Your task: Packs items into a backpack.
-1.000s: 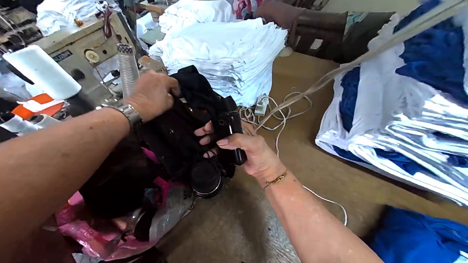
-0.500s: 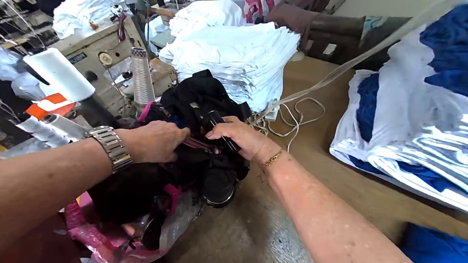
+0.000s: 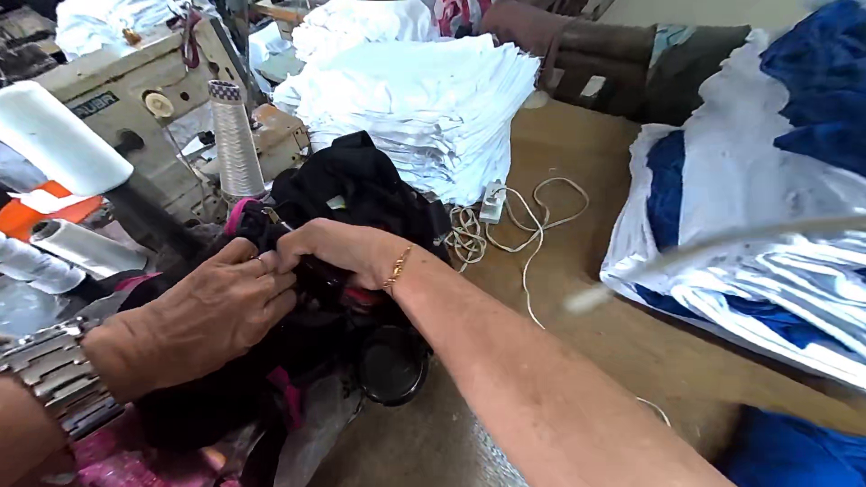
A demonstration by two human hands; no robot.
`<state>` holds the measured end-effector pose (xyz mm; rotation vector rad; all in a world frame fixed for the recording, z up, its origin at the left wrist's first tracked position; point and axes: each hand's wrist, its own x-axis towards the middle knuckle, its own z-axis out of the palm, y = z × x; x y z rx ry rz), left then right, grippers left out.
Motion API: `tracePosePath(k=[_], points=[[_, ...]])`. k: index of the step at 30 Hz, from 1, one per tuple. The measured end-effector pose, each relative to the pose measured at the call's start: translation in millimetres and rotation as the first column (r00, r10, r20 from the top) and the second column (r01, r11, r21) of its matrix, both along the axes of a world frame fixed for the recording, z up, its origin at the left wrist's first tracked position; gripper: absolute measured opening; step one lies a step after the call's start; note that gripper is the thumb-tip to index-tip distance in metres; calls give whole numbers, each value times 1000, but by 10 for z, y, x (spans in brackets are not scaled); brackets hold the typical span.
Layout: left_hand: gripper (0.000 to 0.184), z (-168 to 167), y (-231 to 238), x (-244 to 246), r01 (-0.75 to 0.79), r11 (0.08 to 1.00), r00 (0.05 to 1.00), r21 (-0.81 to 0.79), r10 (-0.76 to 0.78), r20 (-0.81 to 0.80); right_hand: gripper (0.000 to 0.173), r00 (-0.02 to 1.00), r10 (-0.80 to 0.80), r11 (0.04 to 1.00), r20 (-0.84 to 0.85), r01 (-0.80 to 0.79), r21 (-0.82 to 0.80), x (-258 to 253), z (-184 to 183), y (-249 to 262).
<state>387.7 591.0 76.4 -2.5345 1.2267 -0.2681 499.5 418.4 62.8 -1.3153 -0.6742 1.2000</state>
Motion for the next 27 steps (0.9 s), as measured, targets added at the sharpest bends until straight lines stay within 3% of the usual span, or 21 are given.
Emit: tracePosePath(k=[3, 5, 10, 13, 16, 18, 20, 23, 27], points=[[30, 1, 42, -15, 0, 998, 999, -69, -3, -42, 10, 986, 10, 997, 169, 4, -80, 51, 128, 61], [29, 34, 56, 8, 7, 996, 995, -93, -16, -97, 20, 942, -43, 981, 333, 103, -164, 138, 232, 12], [17, 95, 110, -84, -193, 981, 963, 33, 196, -184, 29, 829, -41, 953, 558, 200, -228, 165, 221, 52], [16, 123, 141, -126, -234, 971, 953, 47, 239, -184, 30, 861, -114, 955, 496, 232, -183, -14, 164, 138], [20, 84, 176, -145, -173, 985, 971, -17, 167, -172, 24, 967, -197, 969, 160, 217, -120, -194, -47, 184], [20, 92, 144, -177, -139, 989, 977, -46, 129, -170, 22, 974, -208, 966, 89, 219, -139, -229, -152, 194], [21, 100, 107, -177, -107, 992, 983, -60, 97, -153, 28, 973, -84, 976, 215, 123, -178, -206, -128, 186], [22, 134, 104, -148, -93, 993, 989, -78, 83, -121, 34, 824, 186, 960, 534, -37, -278, -128, -89, 244], [27, 192, 125, -85, -93, 991, 992, -93, 84, -98, 39, 699, 347, 887, 625, -28, -461, -148, -6, 357]])
